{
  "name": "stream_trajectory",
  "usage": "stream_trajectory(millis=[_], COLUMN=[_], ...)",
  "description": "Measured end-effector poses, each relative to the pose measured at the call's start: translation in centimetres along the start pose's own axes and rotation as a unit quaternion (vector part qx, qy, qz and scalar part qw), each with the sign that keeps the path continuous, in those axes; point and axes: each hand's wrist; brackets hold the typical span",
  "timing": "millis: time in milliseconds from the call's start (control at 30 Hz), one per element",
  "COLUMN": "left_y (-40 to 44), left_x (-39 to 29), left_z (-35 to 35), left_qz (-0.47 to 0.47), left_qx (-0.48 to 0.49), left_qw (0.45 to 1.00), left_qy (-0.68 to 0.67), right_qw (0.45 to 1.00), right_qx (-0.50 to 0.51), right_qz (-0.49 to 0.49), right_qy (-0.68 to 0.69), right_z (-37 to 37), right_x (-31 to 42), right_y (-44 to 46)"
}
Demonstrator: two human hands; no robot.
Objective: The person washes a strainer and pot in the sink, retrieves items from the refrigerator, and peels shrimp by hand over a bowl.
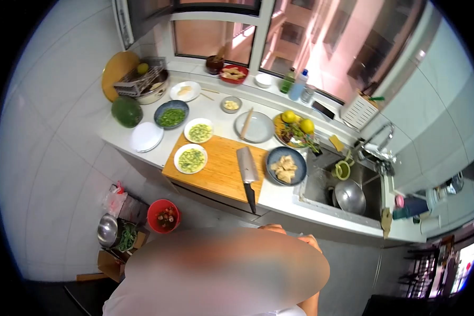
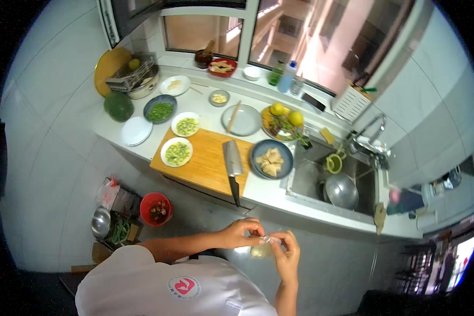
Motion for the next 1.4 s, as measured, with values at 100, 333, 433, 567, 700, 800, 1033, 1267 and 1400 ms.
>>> stream_trajectory(millis=[100, 333, 433, 567, 700, 800, 1033, 1267, 1400], left_y=[-0.6, -1.1, -0.6, 0.0, 1.4, 3.0, 5.9, 7.1, 7.3], left_x=[1.1, 2.5, 2.4, 4.4, 5.5, 4.8, 4.3, 4.5, 5.1], left_z=[-1.9, -5.3, -5.9, -5.2, -4.2, -3.8, -2.0, -0.4, 0.5], left_qz=[-0.013, -0.082, -0.106, -0.117, -0.118, -0.148, -0.128, -0.143, -0.137], left_qx=[-0.028, -0.047, -0.079, -0.137, -0.166, -0.187, -0.188, -0.159, -0.146], left_qw=[0.999, 0.995, 0.991, 0.980, 0.966, 0.954, 0.952, 0.957, 0.955], left_qy=[0.023, 0.012, 0.018, -0.083, -0.158, -0.183, -0.207, -0.196, -0.217], right_qw=[1.000, 0.990, 0.991, 0.985, 0.987, 0.990, 0.987, 0.990, 0.986], right_qx=[0.027, 0.045, 0.042, 0.030, 0.027, 0.007, 0.000, -0.052, -0.101], right_qz=[0.000, -0.070, -0.071, -0.104, -0.116, -0.107, 0.086, 0.127, 0.132], right_qy=[-0.010, -0.115, -0.108, -0.138, -0.110, -0.092, 0.135, 0.014, 0.005], right_z=[2.0, 6.2, 6.9, 6.0, 4.9, 3.7, 0.2, -1.5, -1.8], right_x=[-0.6, 0.1, 0.0, -1.3, -1.3, -0.6, -3.2, -6.2, -6.9], right_y=[1.8, 5.5, 6.5, 7.6, 9.3, 9.8, 10.2, 9.1, 7.9])
Point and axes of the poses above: each hand's wrist, its own y-axis towards the middle knuckle, its own z-axis out of the palm, x = y × z, and after that the axes turned 7 degrees about z, right-handed
